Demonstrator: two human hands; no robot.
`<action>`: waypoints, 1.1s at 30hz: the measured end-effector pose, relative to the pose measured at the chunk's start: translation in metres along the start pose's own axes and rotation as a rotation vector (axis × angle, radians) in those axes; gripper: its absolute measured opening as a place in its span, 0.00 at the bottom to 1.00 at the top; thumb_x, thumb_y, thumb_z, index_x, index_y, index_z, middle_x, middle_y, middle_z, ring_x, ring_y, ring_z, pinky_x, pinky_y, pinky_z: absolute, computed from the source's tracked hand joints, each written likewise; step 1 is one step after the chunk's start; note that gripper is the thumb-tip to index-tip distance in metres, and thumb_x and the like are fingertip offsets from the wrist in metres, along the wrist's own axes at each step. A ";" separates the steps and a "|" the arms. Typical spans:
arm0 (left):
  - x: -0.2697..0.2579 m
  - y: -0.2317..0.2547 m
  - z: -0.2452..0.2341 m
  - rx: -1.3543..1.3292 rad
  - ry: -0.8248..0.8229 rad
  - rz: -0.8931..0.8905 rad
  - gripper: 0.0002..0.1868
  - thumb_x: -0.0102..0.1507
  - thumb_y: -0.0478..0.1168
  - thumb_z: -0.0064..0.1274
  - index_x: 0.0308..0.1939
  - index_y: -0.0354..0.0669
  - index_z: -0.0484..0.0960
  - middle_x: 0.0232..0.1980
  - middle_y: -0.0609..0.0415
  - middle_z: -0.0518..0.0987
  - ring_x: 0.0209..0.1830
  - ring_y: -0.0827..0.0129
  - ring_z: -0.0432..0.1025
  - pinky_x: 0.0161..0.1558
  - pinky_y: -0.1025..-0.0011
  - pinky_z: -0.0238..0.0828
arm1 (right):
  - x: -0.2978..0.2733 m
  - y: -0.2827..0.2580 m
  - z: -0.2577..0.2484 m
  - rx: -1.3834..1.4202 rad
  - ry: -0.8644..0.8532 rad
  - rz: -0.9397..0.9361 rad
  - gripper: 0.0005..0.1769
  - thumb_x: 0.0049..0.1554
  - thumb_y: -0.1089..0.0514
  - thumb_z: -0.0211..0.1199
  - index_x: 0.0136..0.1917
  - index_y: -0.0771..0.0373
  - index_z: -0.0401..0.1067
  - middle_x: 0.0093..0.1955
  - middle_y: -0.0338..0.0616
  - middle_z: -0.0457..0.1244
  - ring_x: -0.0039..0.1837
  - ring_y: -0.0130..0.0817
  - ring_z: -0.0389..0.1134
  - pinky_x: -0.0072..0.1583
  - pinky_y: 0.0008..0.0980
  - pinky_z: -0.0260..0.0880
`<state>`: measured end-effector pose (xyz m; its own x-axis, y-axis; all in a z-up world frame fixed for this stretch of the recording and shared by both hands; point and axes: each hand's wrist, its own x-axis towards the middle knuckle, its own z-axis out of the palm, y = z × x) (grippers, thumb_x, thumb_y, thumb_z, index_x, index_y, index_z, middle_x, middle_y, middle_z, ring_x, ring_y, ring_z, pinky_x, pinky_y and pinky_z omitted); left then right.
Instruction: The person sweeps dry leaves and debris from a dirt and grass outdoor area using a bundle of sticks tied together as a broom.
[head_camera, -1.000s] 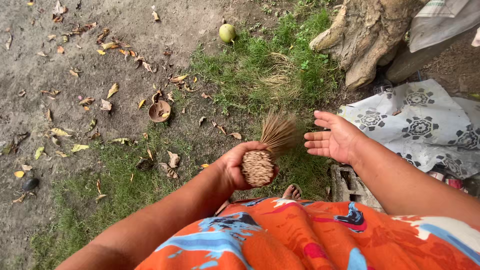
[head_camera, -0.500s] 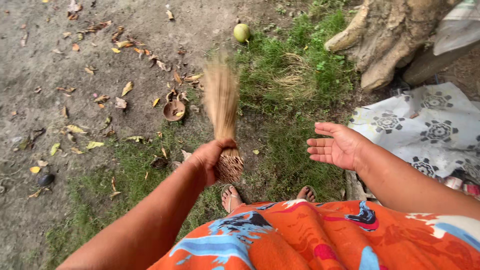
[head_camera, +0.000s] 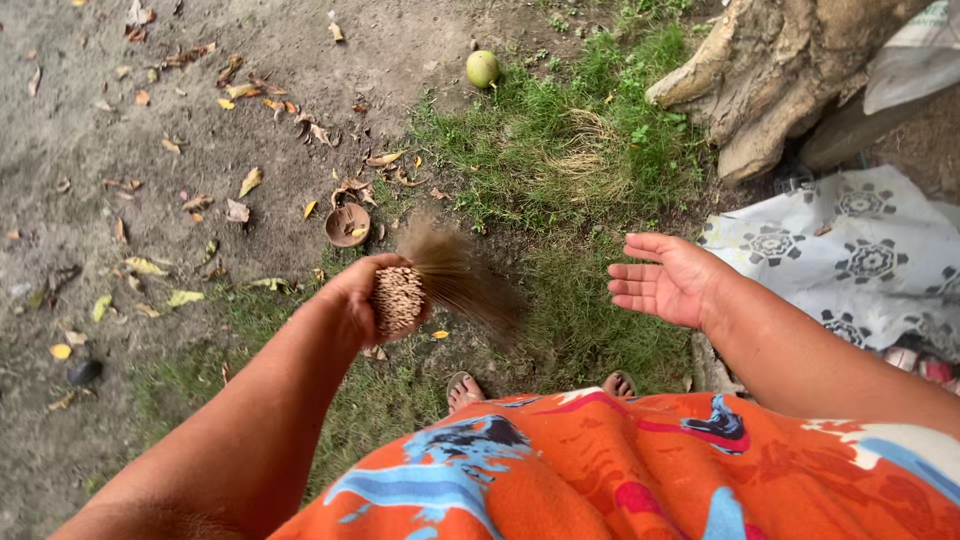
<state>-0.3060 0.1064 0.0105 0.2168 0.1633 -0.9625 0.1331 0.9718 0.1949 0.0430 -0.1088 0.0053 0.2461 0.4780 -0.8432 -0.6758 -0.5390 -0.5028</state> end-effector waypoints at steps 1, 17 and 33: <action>-0.005 0.011 -0.005 0.112 0.038 0.083 0.16 0.62 0.51 0.52 0.45 0.45 0.78 0.35 0.47 0.83 0.31 0.59 0.80 0.37 0.60 0.82 | 0.000 0.004 -0.001 0.006 0.008 0.008 0.14 0.60 0.49 0.59 0.56 0.56 0.65 0.51 0.51 0.67 0.50 0.45 0.71 0.55 0.48 0.76; 0.044 0.056 0.007 0.048 -0.218 0.002 0.13 0.58 0.49 0.54 0.37 0.45 0.78 0.30 0.52 0.80 0.28 0.57 0.76 0.39 0.56 0.83 | 0.002 -0.003 0.021 0.061 0.002 -0.020 0.15 0.60 0.50 0.60 0.57 0.57 0.64 0.51 0.51 0.67 0.50 0.46 0.70 0.55 0.48 0.76; 0.068 0.050 0.174 -0.129 -0.537 -0.050 0.11 0.61 0.47 0.54 0.37 0.43 0.81 0.33 0.50 0.83 0.30 0.57 0.78 0.40 0.57 0.82 | 0.103 -0.150 0.027 -0.117 -0.020 -0.005 0.15 0.61 0.50 0.59 0.58 0.55 0.63 0.53 0.52 0.67 0.52 0.46 0.70 0.57 0.50 0.75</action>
<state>-0.1163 0.1363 -0.0119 0.6805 0.0394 -0.7317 0.0435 0.9946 0.0940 0.1509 0.0402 -0.0014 0.2347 0.4939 -0.8373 -0.5890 -0.6130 -0.5266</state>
